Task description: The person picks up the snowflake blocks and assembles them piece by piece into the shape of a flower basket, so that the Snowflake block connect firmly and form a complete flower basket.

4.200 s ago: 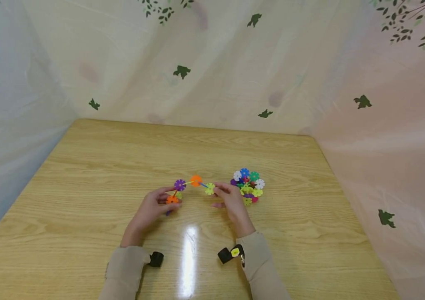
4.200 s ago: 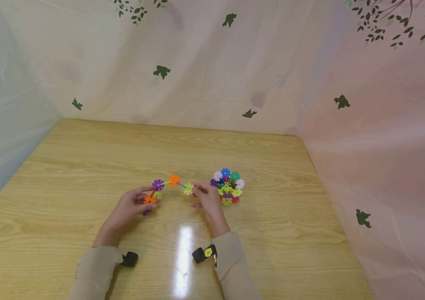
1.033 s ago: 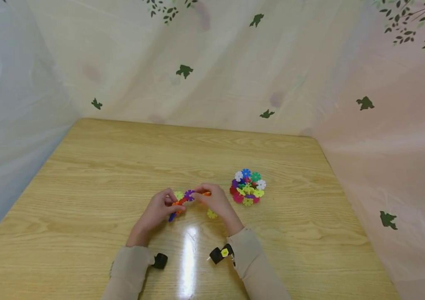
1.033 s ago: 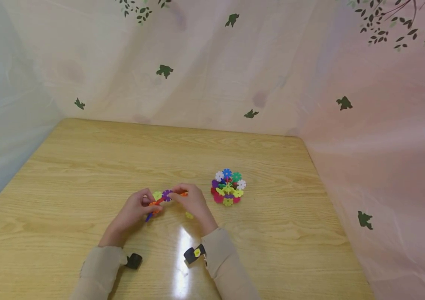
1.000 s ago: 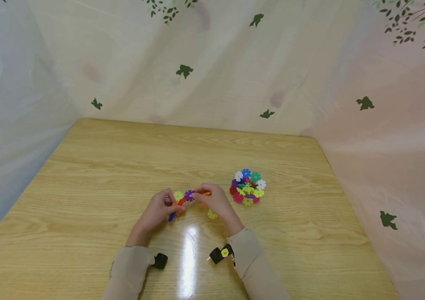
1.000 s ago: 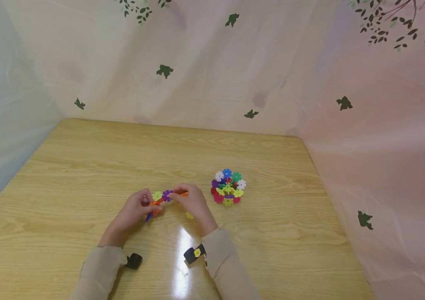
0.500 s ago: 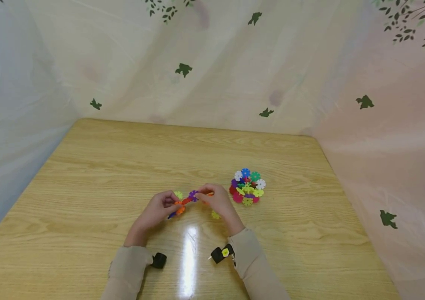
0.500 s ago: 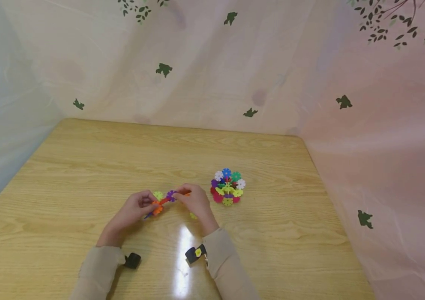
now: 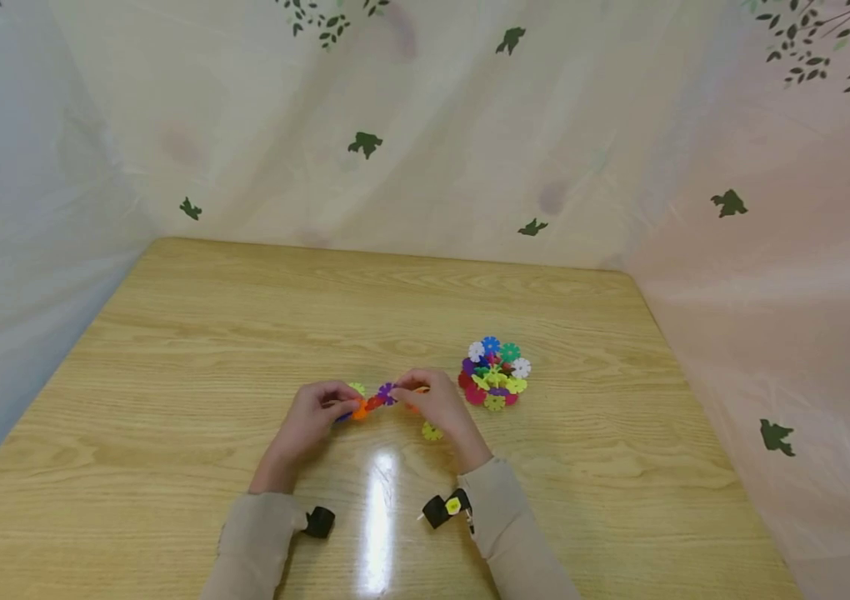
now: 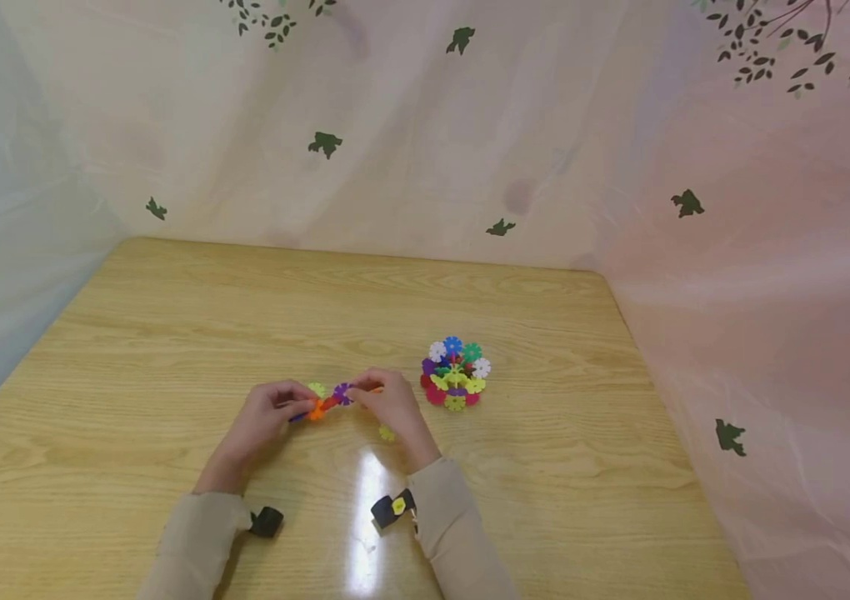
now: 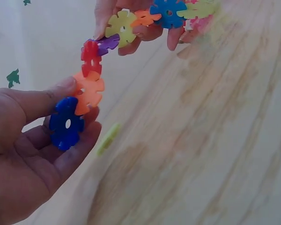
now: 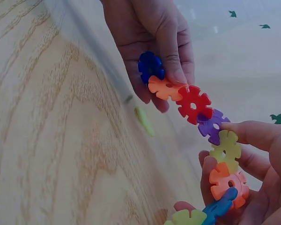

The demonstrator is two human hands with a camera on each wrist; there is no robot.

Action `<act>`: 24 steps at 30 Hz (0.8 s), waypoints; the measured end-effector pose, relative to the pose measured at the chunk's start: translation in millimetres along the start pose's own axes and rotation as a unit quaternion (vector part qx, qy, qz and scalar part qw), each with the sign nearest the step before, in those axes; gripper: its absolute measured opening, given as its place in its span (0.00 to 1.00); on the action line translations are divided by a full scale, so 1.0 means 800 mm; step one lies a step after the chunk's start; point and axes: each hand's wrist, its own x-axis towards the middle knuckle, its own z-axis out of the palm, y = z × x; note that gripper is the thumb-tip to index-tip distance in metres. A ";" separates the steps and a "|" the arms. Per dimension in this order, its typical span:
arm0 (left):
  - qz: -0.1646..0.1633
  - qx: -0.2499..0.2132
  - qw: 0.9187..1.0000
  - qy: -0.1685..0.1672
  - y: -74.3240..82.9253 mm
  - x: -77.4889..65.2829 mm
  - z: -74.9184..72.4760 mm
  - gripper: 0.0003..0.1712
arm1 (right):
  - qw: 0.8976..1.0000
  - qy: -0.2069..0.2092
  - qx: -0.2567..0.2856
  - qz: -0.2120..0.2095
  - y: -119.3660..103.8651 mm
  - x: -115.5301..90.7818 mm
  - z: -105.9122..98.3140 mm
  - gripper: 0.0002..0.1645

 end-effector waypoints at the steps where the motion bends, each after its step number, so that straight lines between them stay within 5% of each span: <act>1: -0.003 0.000 1.000 0.010 0.000 0.000 0.001 0.06 | 1.000 -0.001 0.002 0.003 0.000 0.000 0.000 0.11; 9: 0.025 0.001 0.998 0.052 0.005 0.001 0.010 0.03 | 1.000 -0.012 0.006 0.018 -0.003 -0.002 -0.002 0.16; 18: 0.070 0.033 0.995 0.059 0.010 0.000 0.026 0.02 | 0.999 -0.033 0.021 0.009 -0.007 -0.003 0.002 0.14; 24: 0.056 0.029 0.996 0.062 0.020 -0.004 0.026 0.03 | 0.998 -0.038 0.039 0.020 -0.007 -0.002 0.002 0.14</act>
